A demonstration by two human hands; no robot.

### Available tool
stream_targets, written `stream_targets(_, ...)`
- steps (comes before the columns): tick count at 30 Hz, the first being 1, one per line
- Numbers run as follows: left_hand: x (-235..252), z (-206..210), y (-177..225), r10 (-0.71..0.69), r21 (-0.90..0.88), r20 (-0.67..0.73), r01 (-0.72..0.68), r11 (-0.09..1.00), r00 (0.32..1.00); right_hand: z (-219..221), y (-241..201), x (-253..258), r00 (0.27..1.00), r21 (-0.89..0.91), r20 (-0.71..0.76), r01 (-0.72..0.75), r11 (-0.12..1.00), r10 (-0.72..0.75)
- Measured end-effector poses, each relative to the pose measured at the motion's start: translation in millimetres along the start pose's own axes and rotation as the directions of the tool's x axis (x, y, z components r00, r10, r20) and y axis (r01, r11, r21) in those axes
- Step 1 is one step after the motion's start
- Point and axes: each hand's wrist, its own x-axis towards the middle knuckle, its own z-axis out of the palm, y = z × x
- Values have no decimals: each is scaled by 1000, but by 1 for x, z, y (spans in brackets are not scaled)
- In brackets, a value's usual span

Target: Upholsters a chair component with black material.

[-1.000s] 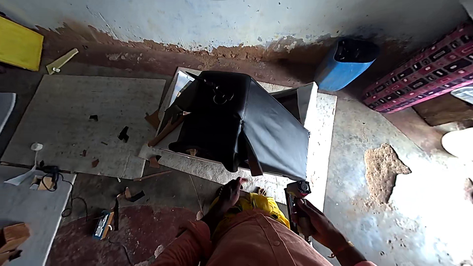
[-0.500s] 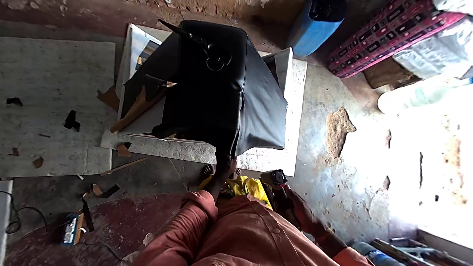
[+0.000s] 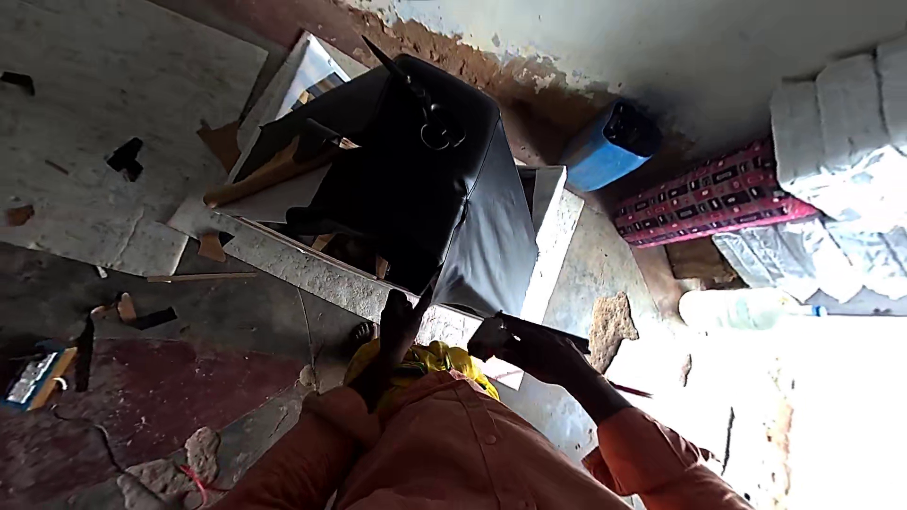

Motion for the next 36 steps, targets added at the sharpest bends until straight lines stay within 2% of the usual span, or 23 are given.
stream_targets(2, -20, 14, 4, 63, -108, -91, -72, 991, 994, 14, 24, -3, 999, 92, 34, 24, 995, -28)
stream_targets(4, -25, 26, 11, 103, -172, -59, -112, 979, 993, 29, 36, -9, 995, 202, 74, 49, 978, -66)
stream_targets(5, -25, 31, 16, 94, -129, -34, -97, 987, 995, 37, 39, -12, 993, 257, 86, 61, 965, -86)
stream_targets(7, -29, 36, 30, -20, 96, 37, 16, 995, 999, 58, 43, -20, 989, 351, 96, 73, 933, -113)
stream_targets(9, -26, 42, 32, -88, 296, 86, 59, 953, 992, 82, 45, -27, 991, 412, 81, 60, 909, -102)
stream_targets(11, -26, 46, 44, -39, 412, 138, -21, 911, 990, 109, 47, -33, 996, 476, 57, 34, 879, -70)
stream_targets(13, -27, 65, 78, 113, 372, 231, -195, 907, 966, 136, 53, -38, 999, 516, 35, 4, 857, -26)
stream_targets(14, -27, 85, 100, 266, 270, 265, -336, 902, 927, 148, 57, -42, 1000, 536, 30, -11, 844, -6)
stream_targets(16, -14, 147, 144, 607, -53, 249, -615, 786, 755, 167, 63, -47, 1000, 566, 12, -25, 824, 23)
stream_targets(17, -9, 174, 167, 678, -213, 323, -648, 732, 660, 176, 65, -49, 1000, 571, -3, -20, 821, 27)
stream_targets(18, -9, 196, 185, 689, -311, 441, -622, 719, 576, 182, 67, -51, 1000, 575, -5, -16, 818, 23)
stream_targets(20, -29, 217, 190, 636, -361, 623, -554, 750, 456, 188, 74, -53, 999, 576, 8, -34, 817, 35)
stream_targets(22, -51, 202, 152, 513, -276, 768, -523, 806, 383, 192, 83, -56, 997, 572, -34, -34, 819, 66)
stream_targets(23, -53, 183, 124, 401, -182, 830, -491, 852, 388, 192, 85, -58, 995, 573, -53, -35, 819, 80)
stream_targets(24, -53, 158, 94, 261, -66, 845, -393, 917, 467, 187, 85, -60, 995, 585, -53, -36, 810, 83)
stream_targets(25, -52, 133, 67, 128, 10, 776, -215, 977, 617, 181, 86, -62, 997, 605, -37, -34, 796, 71)
stream_targets(26, -49, 112, 42, -8, 25, 610, -9, 1000, 792, 176, 89, -63, 998, 621, -19, -34, 783, 58)
stream_targets(27, -42, 95, 25, -140, -16, 395, 159, 987, 908, 172, 91, -62, 999, 632, -7, -34, 774, 50)
stream_targets(28, -29, 83, 6, -208, -90, 219, 232, 968, 953, 168, 93, -61, 999, 639, 6, -30, 769, 34)
stream_targets(29, -16, 73, -10, -210, -154, 132, 229, 961, 969, 164, 94, -59, 1000, 633, 10, -16, 774, 12)
stream_targets(32, 8, 58, -16, -17, -180, 120, 38, 983, 993, 147, 93, -48, 998, 566, 5, 44, 823, -56)
stream_targets(34, 21, 54, -18, 91, -27, 116, -88, 996, 989, 126, 87, -43, 995, 503, 4, 82, 860, -97)
stream_targets(36, 34, 50, -26, 241, 168, 30, -243, 955, 970, 100, 75, -40, 994, 422, 1, 99, 901, -110)
